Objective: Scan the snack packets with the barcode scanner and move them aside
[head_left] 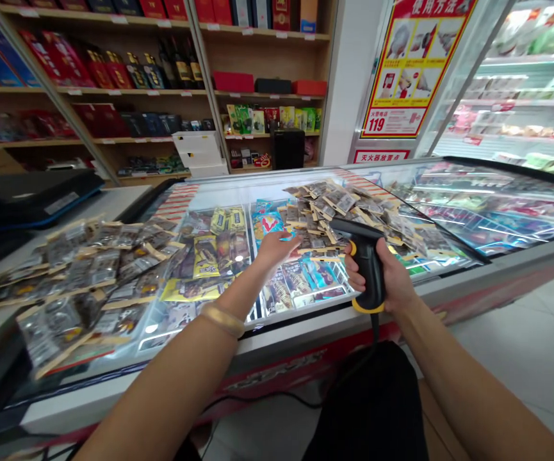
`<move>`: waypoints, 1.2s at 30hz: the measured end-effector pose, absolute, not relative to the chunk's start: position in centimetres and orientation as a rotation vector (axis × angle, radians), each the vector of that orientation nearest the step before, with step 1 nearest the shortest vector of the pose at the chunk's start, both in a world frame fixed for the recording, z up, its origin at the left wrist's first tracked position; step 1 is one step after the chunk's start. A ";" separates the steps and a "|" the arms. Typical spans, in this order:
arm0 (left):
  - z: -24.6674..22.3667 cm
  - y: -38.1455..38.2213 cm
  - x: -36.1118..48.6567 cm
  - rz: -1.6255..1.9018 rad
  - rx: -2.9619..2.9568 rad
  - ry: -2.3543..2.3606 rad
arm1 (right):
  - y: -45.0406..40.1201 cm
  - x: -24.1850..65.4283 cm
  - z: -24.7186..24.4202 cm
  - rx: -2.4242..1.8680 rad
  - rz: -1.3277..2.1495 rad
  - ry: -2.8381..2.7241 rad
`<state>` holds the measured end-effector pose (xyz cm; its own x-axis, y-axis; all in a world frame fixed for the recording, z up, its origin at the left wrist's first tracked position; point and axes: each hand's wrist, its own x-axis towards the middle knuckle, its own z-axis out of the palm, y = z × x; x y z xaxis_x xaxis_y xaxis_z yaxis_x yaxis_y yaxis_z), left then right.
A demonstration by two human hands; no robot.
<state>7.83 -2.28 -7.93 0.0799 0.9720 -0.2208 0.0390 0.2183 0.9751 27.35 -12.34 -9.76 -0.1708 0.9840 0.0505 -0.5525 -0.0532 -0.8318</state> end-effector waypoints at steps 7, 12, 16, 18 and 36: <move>-7.7 -2.0 6.9 0.950 1.043 1.219 | -12.6 27.3 -9.7 -0.674 1.592 -0.876; -7.3 -2.1 5.3 0.971 1.089 1.251 | -12.5 27.4 -9.7 -0.708 1.628 -0.902; -7.0 -2.4 5.0 1.157 1.081 1.247 | -12.4 27.6 -9.9 -0.743 1.657 -0.922; -6.9 -2.5 5.1 1.235 1.135 1.221 | -12.4 27.7 -9.9 -0.750 1.671 -0.923; -7.5 -2.5 5.7 1.338 1.227 1.131 | -12.2 27.6 -10.0 -0.741 1.744 -0.915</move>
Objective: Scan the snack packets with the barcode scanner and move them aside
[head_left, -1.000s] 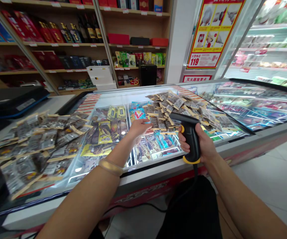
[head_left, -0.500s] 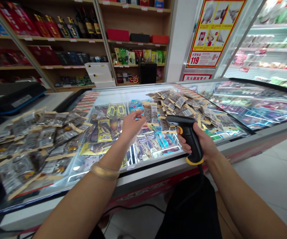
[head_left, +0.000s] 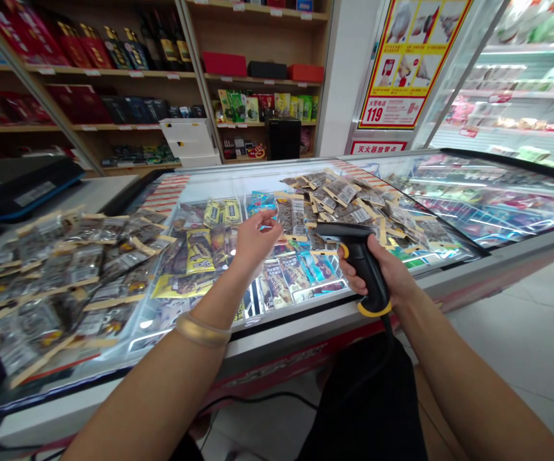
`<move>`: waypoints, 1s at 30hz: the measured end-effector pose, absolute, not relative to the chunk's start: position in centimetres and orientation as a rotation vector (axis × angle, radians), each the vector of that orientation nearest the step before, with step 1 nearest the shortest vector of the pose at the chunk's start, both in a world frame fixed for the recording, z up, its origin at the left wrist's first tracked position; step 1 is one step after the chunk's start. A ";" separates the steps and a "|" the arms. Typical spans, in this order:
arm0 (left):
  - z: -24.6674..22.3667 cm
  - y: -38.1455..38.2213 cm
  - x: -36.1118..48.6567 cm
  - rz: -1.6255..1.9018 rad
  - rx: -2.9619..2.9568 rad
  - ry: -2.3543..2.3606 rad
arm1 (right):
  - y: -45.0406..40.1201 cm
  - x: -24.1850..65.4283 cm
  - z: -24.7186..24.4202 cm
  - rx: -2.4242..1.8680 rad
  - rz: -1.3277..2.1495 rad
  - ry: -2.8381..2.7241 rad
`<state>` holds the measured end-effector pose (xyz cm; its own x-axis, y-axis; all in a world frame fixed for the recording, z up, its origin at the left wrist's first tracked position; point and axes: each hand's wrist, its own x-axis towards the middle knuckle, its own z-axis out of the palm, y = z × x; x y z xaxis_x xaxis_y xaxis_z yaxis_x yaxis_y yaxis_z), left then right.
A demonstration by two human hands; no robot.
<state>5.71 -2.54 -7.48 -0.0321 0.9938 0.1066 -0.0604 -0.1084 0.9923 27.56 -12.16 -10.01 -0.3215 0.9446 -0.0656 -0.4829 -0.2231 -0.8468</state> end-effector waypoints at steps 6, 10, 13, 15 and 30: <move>-7.4 -2.7 5.8 1.352 1.252 1.121 | -12.3 27.3 -9.8 -0.730 1.775 -0.943; -7.4 -2.5 5.2 1.407 1.265 1.120 | -11.9 26.3 -9.4 -0.710 1.776 -0.947; -7.6 -2.4 3.6 1.429 1.270 1.141 | -11.3 24.9 -9.3 -0.702 1.781 -0.931; -7.8 -2.3 2.0 1.438 1.268 1.173 | -11.0 23.7 -9.4 -0.697 1.807 -0.920; -8.4 -3.3 -5.2 1.575 1.127 1.268 | -11.5 16.4 -9.3 -0.742 1.910 -0.838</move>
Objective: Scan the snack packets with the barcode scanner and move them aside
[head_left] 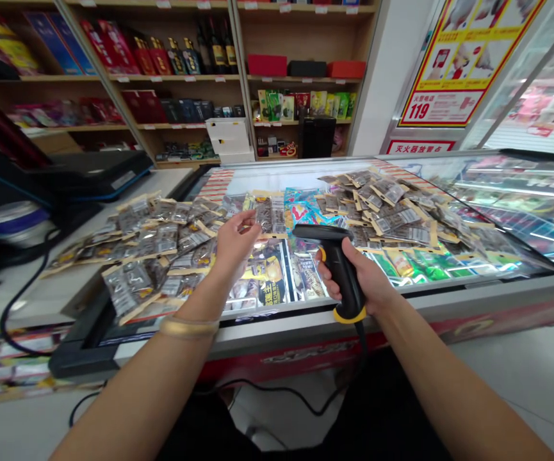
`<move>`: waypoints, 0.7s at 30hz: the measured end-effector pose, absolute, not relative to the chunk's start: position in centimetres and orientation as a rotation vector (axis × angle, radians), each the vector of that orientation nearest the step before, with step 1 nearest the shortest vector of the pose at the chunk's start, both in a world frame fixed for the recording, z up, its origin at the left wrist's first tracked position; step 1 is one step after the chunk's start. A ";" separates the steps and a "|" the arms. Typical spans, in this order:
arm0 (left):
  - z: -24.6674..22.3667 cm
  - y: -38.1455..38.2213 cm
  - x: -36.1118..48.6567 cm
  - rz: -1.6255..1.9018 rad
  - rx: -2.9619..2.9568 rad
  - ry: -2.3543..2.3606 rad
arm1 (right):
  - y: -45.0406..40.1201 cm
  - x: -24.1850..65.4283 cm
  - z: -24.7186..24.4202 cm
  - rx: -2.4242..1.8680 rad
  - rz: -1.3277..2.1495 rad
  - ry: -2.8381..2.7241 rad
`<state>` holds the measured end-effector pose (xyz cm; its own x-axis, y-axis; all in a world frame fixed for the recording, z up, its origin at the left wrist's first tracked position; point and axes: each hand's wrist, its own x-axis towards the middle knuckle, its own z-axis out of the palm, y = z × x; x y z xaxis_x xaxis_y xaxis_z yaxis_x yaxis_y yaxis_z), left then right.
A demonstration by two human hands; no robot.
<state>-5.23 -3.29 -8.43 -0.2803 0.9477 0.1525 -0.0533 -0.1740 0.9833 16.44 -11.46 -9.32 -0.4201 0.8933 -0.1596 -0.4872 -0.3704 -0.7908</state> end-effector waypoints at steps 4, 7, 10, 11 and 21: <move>-8.2 -3.4 -4.9 1.564 1.139 1.228 | -11.4 16.5 -9.3 -0.767 1.893 -0.848; -8.2 -3.5 -5.0 1.551 1.142 1.213 | -11.4 16.4 -9.4 -0.781 1.866 -0.845; -8.3 -3.6 -5.0 1.542 1.144 1.201 | -11.3 16.5 -9.5 -0.782 1.861 -0.859; -8.3 -3.6 -5.0 1.541 1.144 1.195 | -11.4 16.5 -9.6 -0.774 1.863 -0.863; -6.8 -4.0 -6.1 1.638 1.085 1.239 | -10.7 15.1 -8.3 -0.657 1.837 -0.858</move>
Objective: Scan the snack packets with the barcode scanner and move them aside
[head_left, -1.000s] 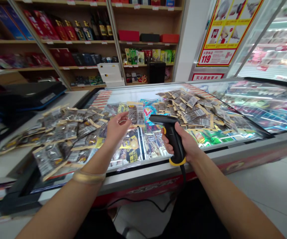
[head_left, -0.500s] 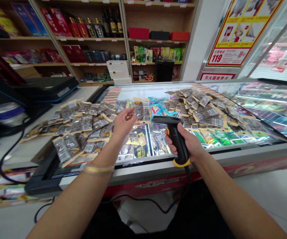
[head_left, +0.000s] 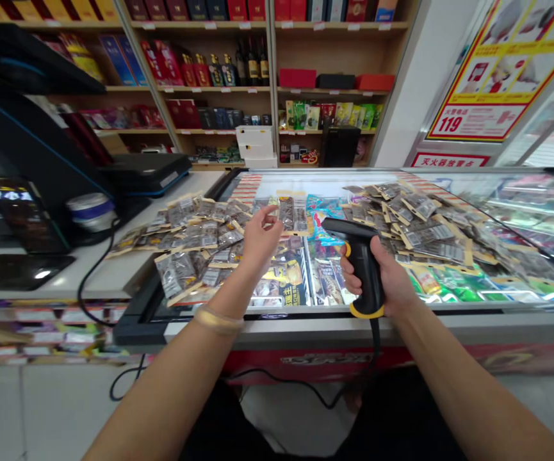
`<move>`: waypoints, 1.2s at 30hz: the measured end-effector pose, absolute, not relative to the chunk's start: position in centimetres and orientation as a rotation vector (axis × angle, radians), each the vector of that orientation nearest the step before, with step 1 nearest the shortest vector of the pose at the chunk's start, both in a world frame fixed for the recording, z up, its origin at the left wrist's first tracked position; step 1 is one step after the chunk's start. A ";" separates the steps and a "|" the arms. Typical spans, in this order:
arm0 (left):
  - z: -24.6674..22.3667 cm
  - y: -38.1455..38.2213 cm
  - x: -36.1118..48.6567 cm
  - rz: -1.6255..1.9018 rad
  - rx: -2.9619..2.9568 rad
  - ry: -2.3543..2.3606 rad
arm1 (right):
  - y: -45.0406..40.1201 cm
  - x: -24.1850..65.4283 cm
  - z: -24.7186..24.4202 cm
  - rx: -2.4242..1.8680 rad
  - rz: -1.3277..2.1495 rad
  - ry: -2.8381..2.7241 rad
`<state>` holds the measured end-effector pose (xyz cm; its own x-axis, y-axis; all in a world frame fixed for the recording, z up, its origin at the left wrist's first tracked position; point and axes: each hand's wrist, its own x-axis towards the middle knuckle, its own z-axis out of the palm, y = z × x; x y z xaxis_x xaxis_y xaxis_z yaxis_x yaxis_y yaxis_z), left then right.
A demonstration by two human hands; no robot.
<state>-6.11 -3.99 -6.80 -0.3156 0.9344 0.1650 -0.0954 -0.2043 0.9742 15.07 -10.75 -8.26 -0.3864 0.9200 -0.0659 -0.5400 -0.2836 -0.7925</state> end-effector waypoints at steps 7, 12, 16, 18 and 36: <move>-4.3 -5.5 -17.5 1.905 1.139 1.372 | -9.4 10.2 -6.6 -0.606 1.931 -0.934; -5.5 -7.0 -25.5 1.786 1.038 1.971 | -8.9 6.9 -6.5 -0.593 1.990 -0.955; -7.3 -8.6 -26.2 1.147 1.439 2.577 | -8.9 5.6 -7.1 -0.630 2.005 -0.925; -7.8 -9.1 -25.5 0.976 1.600 2.661 | -9.0 5.3 -7.5 -0.649 2.003 -0.920; -9.6 -8.7 -25.7 0.582 2.027 2.416 | -9.3 5.9 -8.0 -0.660 1.986 -0.865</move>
